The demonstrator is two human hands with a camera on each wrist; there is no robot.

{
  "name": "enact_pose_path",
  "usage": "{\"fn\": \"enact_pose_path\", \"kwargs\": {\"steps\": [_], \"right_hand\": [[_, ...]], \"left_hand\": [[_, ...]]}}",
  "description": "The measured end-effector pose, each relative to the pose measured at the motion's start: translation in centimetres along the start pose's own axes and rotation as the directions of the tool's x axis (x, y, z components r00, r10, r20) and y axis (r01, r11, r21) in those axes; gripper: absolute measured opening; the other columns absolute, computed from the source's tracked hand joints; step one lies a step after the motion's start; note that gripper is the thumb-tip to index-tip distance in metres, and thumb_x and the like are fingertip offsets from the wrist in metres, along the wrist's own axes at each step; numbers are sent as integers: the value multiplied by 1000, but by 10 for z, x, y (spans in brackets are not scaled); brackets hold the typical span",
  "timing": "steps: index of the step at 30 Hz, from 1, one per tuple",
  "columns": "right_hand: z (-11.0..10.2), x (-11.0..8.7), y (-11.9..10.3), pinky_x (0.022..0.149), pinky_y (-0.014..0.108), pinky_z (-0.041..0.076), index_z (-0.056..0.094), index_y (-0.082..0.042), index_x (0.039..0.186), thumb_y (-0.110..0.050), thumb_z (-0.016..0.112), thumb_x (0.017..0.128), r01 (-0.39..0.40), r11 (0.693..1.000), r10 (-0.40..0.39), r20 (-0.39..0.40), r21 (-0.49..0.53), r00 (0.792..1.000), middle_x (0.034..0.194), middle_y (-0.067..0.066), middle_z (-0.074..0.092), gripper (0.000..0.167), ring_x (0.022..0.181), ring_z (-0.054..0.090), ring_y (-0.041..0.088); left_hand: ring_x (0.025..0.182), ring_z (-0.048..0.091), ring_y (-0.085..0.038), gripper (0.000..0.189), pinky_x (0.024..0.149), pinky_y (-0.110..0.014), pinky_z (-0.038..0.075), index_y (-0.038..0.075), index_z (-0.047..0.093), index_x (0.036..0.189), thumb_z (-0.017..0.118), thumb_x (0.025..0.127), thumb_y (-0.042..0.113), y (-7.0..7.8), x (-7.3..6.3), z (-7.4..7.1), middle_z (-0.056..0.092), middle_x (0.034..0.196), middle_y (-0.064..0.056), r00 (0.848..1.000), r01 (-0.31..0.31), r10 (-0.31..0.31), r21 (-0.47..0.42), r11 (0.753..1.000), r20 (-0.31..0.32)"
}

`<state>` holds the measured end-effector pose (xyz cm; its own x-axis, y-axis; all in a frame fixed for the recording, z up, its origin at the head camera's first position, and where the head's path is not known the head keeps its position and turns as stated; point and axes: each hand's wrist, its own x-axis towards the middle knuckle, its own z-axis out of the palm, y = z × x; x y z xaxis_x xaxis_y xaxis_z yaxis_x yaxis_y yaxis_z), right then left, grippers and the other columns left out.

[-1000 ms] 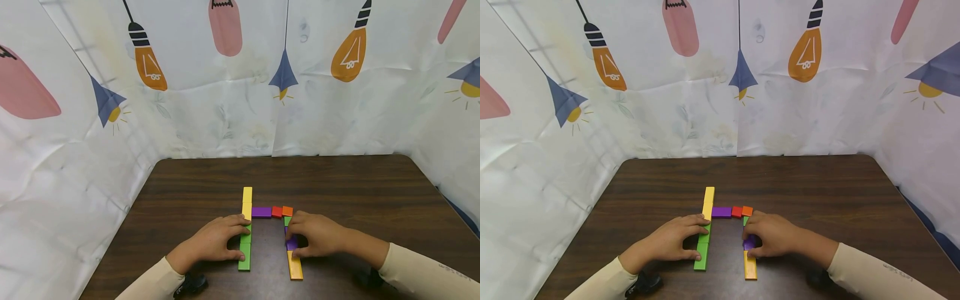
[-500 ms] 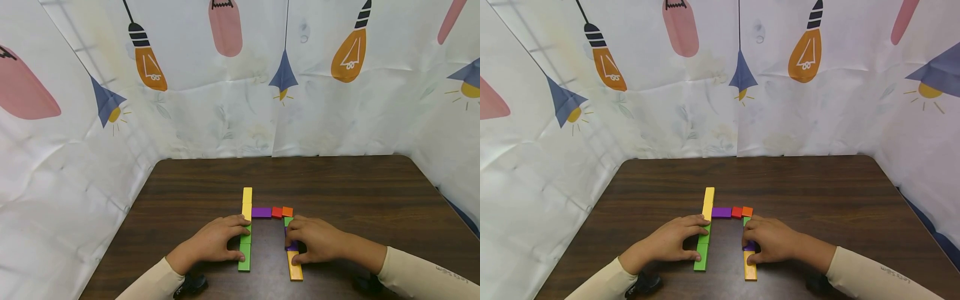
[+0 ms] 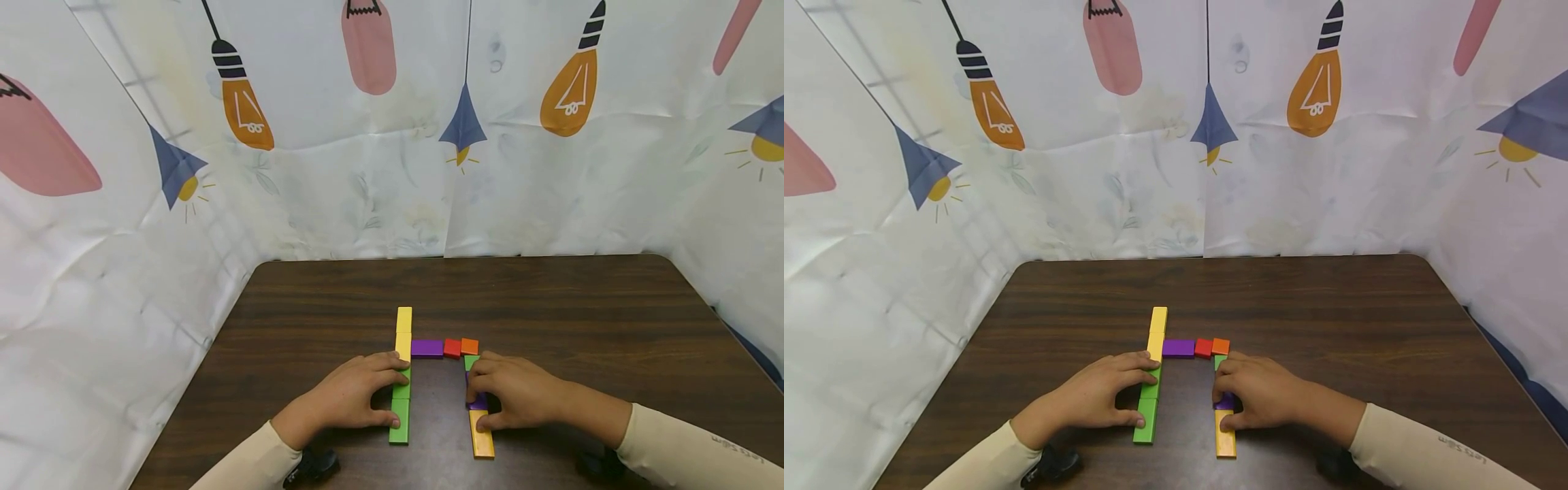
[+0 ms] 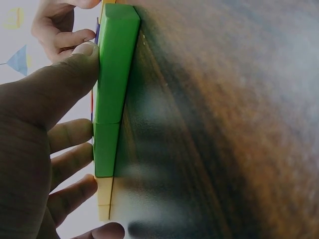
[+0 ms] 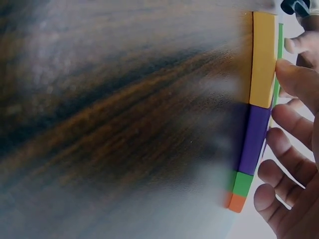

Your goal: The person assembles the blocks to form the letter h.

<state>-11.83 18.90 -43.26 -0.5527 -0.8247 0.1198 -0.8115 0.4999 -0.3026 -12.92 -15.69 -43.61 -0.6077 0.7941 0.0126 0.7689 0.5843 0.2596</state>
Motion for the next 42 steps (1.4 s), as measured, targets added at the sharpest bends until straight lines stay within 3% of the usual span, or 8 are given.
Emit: {"fn": "enact_pose_path", "kwargs": {"steps": [6, 10, 14, 24, 42], "right_hand": [[-8, 10, 6, 80, 28, 52, 72, -27, 101, -45, 79, 89, -27, 999, 27, -29, -16, 999, 104, -18, 58, 23, 98, 50, 4], [-16, 26, 15, 84, 34, 54, 73, -22, 103, -41, 81, 88, -69, 995, 61, -103, -69, 993, 108, -11, 64, 26, 104, 55, 11], [-17, 47, 24, 89, 37, 54, 74, -19, 107, -39, 81, 88, -115, 990, 105, -128, -77, 986, 111, -8, 67, 28, 109, 57, 16], [-9, 81, 27, 88, 38, 54, 76, -19, 109, -39, 82, 87, -144, 987, 140, -55, -67, 989, 110, -6, 70, 30, 108, 58, 17], [-2, 96, 33, 70, 30, 51, 77, -21, 104, -34, 83, 87, -184, 978, 184, -13, -95, 983, 100, -9, 70, 22, 91, 55, 11]], "left_hand": [[147, 37, -17, 60, 107, -52, 44, 27, 65, 135, 70, 89, 64, 0, 0, 0, 45, 156, 8, 1000, 2, -2, -1, 1000, 6], [147, 38, -18, 60, 106, -52, 45, 27, 66, 135, 70, 88, 64, 0, 0, 0, 46, 155, 8, 1000, -5, 5, 6, 1000, -2], [146, 38, -17, 60, 106, -51, 45, 26, 66, 135, 71, 88, 64, 0, 0, 0, 47, 155, 7, 1000, -8, 8, 0, 1000, -6], [147, 37, -17, 60, 108, -49, 44, 26, 66, 135, 69, 89, 65, -2, 0, 1, 46, 156, 7, 1000, -17, 17, 1, 1000, -8], [147, 37, -18, 60, 109, -51, 43, 25, 66, 135, 70, 89, 63, -1, 0, 0, 46, 156, 6, 1000, -9, 9, -19, 1000, -4]]}}
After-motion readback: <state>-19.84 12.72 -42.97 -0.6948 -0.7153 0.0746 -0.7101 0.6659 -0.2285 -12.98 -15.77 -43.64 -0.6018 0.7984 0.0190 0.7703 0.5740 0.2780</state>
